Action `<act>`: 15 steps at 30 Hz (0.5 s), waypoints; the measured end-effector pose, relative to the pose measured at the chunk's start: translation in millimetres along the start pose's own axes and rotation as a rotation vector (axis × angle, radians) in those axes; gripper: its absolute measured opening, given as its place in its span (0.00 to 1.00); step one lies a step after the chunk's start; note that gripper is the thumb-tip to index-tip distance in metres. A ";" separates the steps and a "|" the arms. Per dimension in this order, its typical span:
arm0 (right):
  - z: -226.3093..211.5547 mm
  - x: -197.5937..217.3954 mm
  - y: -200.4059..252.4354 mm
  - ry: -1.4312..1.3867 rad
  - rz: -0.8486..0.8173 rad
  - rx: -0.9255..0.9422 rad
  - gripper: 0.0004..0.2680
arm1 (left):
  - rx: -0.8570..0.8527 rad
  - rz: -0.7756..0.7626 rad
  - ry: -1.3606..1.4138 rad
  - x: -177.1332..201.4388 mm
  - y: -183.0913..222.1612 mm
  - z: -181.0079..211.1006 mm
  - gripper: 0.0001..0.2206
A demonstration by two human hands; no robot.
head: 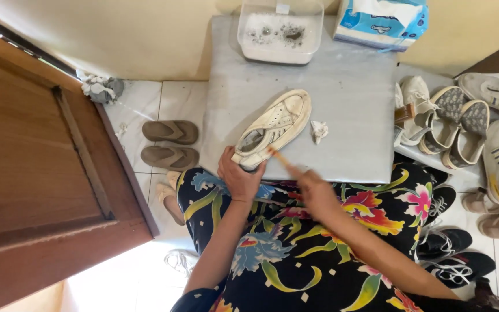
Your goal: Cleaning a white sneaker using a toothbrush and cleaning solution
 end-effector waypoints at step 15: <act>130.0 34.6 -29.2 0.502 -0.075 -0.121 0.18 | -0.045 -0.022 0.011 4.8 -2.7 8.4 0.41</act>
Point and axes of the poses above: each hand's wrist, its own y-axis away from the middle knuckle, its own x-axis out of the back of the hand, z = x × y, the point moved 10 cm from there along -y, towards the middle knuckle, and after that the axes turned 14 degrees about x, right-handed, at the moved point
